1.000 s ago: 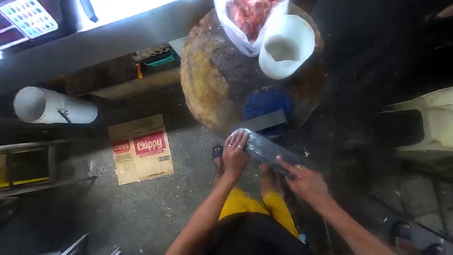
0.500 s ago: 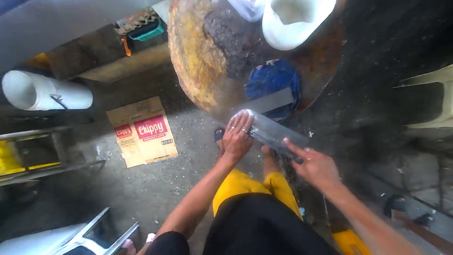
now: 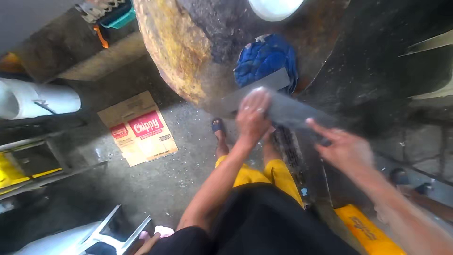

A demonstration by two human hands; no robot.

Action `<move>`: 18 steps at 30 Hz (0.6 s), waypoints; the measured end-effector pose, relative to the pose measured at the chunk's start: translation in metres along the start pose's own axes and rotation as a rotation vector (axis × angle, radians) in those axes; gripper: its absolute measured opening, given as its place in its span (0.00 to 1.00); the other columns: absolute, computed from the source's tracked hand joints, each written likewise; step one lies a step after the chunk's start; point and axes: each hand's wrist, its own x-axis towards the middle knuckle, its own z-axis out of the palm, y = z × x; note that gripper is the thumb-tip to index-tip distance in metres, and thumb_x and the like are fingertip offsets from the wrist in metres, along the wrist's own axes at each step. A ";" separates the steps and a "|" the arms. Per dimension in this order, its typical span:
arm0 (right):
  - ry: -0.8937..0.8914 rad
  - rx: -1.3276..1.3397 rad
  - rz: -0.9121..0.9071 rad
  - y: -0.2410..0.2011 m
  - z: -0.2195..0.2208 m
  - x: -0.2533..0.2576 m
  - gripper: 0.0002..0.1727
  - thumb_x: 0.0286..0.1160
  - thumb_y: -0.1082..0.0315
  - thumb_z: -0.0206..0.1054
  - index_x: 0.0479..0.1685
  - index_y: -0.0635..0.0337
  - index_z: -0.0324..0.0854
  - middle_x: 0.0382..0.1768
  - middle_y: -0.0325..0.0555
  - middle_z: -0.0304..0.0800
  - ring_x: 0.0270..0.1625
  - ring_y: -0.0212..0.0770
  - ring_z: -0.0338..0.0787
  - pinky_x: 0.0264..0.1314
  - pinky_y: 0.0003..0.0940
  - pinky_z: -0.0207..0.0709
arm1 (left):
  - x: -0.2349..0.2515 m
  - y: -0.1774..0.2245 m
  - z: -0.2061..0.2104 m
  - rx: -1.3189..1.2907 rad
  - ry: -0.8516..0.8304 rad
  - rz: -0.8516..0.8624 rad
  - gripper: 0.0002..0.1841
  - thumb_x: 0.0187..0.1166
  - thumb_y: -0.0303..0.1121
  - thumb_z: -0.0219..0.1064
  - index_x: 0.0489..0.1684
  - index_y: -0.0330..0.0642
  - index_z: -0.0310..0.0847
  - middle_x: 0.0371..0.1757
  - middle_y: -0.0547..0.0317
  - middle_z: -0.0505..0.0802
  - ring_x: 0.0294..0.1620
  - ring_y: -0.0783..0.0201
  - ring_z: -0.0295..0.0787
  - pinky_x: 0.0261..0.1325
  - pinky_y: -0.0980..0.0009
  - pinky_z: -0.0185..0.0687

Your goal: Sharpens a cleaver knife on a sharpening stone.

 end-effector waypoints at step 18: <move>-0.027 -0.041 0.128 0.042 -0.049 0.008 0.40 0.74 0.62 0.73 0.87 0.20 0.67 0.52 0.66 0.92 0.52 0.74 0.90 0.48 0.78 0.73 | 0.059 0.042 0.051 -0.128 -0.071 0.093 0.28 0.60 0.26 0.75 0.67 0.46 0.90 0.73 0.59 0.90 0.80 0.59 0.81 0.87 0.59 0.68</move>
